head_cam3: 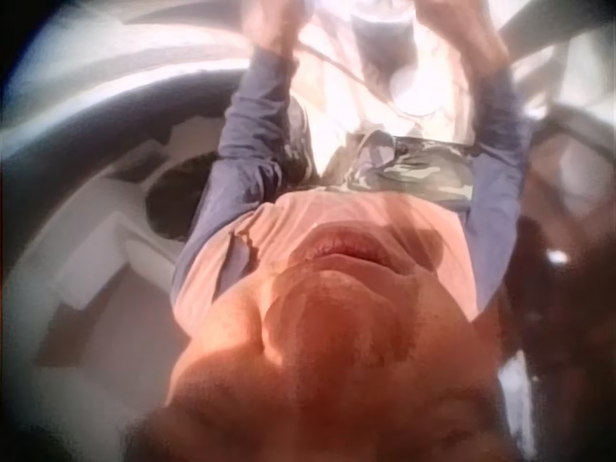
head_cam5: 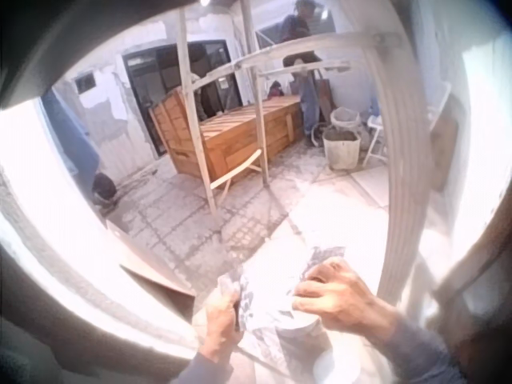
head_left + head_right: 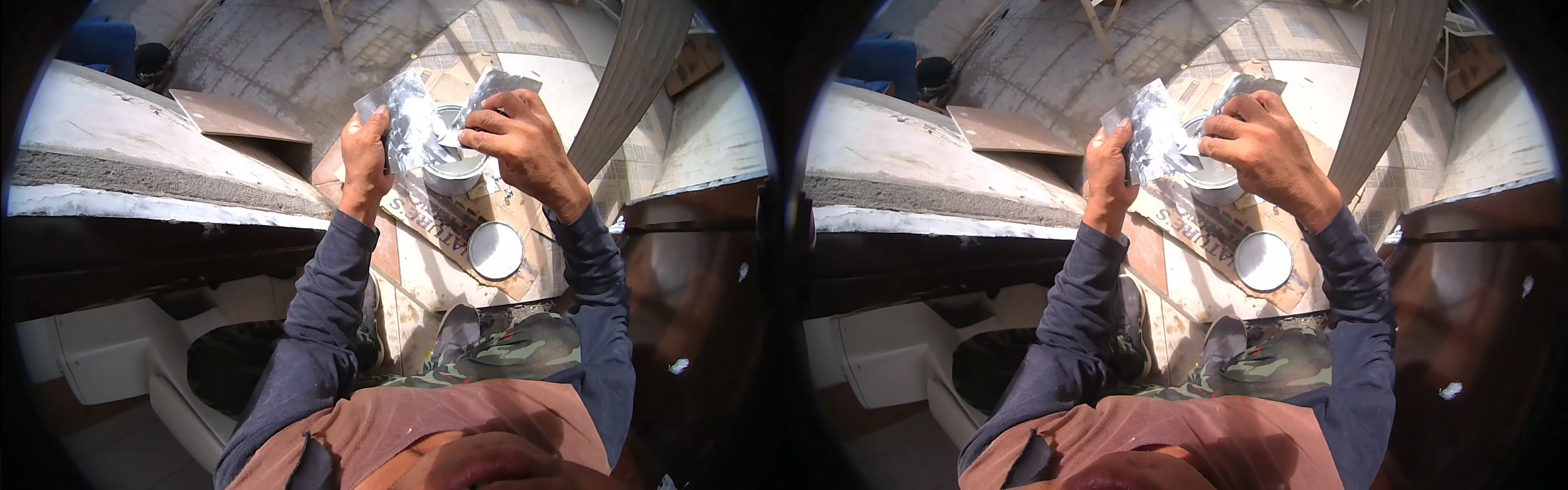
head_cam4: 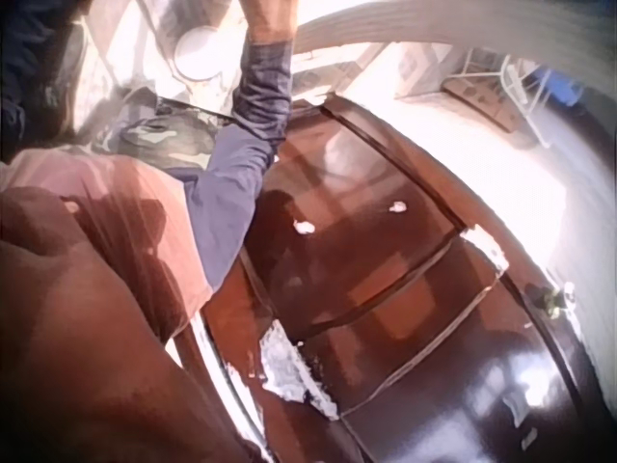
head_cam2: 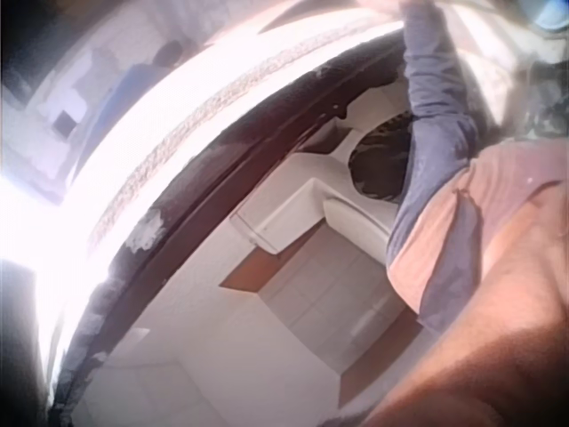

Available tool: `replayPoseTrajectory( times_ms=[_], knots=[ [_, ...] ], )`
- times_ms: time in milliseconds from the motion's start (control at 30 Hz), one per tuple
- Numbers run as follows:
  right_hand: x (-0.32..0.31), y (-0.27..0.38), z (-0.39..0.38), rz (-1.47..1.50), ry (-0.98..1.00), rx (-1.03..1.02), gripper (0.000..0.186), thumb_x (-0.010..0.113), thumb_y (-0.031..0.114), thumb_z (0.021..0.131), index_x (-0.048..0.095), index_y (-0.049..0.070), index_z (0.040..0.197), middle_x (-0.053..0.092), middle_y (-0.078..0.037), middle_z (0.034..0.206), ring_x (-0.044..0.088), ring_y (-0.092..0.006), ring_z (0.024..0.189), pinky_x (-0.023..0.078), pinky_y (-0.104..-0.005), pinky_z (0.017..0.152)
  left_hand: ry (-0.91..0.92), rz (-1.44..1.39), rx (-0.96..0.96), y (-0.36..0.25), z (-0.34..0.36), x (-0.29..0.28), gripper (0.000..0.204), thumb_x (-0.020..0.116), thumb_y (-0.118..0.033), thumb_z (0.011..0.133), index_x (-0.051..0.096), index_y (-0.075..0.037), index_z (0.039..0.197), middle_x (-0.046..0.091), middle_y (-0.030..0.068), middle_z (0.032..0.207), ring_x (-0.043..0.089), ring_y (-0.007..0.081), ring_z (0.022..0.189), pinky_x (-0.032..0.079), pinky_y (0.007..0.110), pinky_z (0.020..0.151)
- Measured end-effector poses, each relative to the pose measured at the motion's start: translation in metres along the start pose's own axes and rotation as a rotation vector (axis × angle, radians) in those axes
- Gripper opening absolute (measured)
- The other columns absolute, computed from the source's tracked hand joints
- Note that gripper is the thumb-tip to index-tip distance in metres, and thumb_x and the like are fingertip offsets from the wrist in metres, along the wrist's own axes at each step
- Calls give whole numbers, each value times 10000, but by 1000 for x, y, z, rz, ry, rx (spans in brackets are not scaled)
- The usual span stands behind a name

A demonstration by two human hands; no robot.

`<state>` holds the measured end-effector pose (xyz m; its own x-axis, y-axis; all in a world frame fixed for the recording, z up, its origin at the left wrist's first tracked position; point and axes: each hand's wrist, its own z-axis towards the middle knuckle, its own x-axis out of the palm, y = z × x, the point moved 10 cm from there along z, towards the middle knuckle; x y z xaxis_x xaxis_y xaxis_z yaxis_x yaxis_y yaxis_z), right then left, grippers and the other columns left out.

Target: The person applies white plaster to a wall and door frame using a putty knife and a larger trowel. They repeatedly scoop plaster from a can, spread it along the frame, and smooth the surface. The person works on both vertical and horizontal sections of the frame.

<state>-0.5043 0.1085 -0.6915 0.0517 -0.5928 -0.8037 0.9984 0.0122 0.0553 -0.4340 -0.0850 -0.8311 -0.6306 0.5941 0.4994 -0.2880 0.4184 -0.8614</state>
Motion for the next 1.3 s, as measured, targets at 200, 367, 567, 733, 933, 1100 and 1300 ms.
replayPoseTrajectory(
  times_ms=[200, 367, 567, 733, 933, 1100, 1300],
  knots=[
    [1, -37, -23, 770, -119, 252, 305, 608, -77, 876, 759, 97, 1076, 740, -50, 1065, 660, -202, 1050, 498, -325, 965, -147, -336, -141, -23, 28, -25, 267, 445, -98, 1032, 546, 96, 1185, 678, 199, 1114, 699, 278, 1012, 602, 383, 853],
    [72, -43, -62, 1663, 120, 794, 471, 636, -8, 835, 576, -20, 1302, 710, -91, 1079, 690, -140, 935, 513, -286, 952, 34, -334, -305, -78, 18, -7, 162, 569, -113, 1007, 604, 40, 966, 598, 69, 744, 541, 132, 618, 499, 218, 551],
    [184, 29, -94, 2080, 370, 1215, 421, 670, -31, 799, 595, -15, 1212, 720, -72, 986, 687, -141, 837, 534, -290, 892, 202, -366, -573, -152, -90, 8, 438, 525, -142, 1024, 435, 129, 1356, 635, 132, 990, 602, 154, 794, 546, 229, 578],
    [287, 77, -125, 1827, 627, 1383, 319, 610, -58, 796, 640, -38, 1113, 691, -95, 873, 670, -169, 729, 555, -328, 678, 267, -548, -487, -193, -108, 25, 560, 524, -122, 1015, 261, 127, 1442, 614, 202, 960, 662, 223, 655, 546, 280, 445],
    [375, 103, -124, 1517, 436, 1194, 294, 606, 31, 767, 672, -74, 1034, 682, -133, 796, 617, -178, 703, 496, -351, 664, 121, -735, -309, -227, -90, 22, 489, 416, -152, 1045, 242, 150, 1388, 597, 217, 845, 628, 266, 545, 534, 314, 355],
    [404, 120, -117, 1209, 442, 1183, 266, 570, 85, 761, 694, -68, 940, 686, -290, 846, 688, -408, 814, 529, -458, 772, -2, -737, -200, -230, -75, -5, 440, 400, -139, 1044, 266, 146, 1351, 590, 219, 817, 615, 277, 521, 523, 328, 338],
    [415, 138, -107, 1010, 666, 1072, 259, 554, 93, 753, 692, -65, 904, 671, -324, 868, 679, -459, 877, 524, -509, 818, 9, -739, -117, -243, -66, -10, 368, 404, -147, 1043, 297, 116, 1277, 584, 211, 760, 588, 269, 444, 516, 322, 315]
  ],
)
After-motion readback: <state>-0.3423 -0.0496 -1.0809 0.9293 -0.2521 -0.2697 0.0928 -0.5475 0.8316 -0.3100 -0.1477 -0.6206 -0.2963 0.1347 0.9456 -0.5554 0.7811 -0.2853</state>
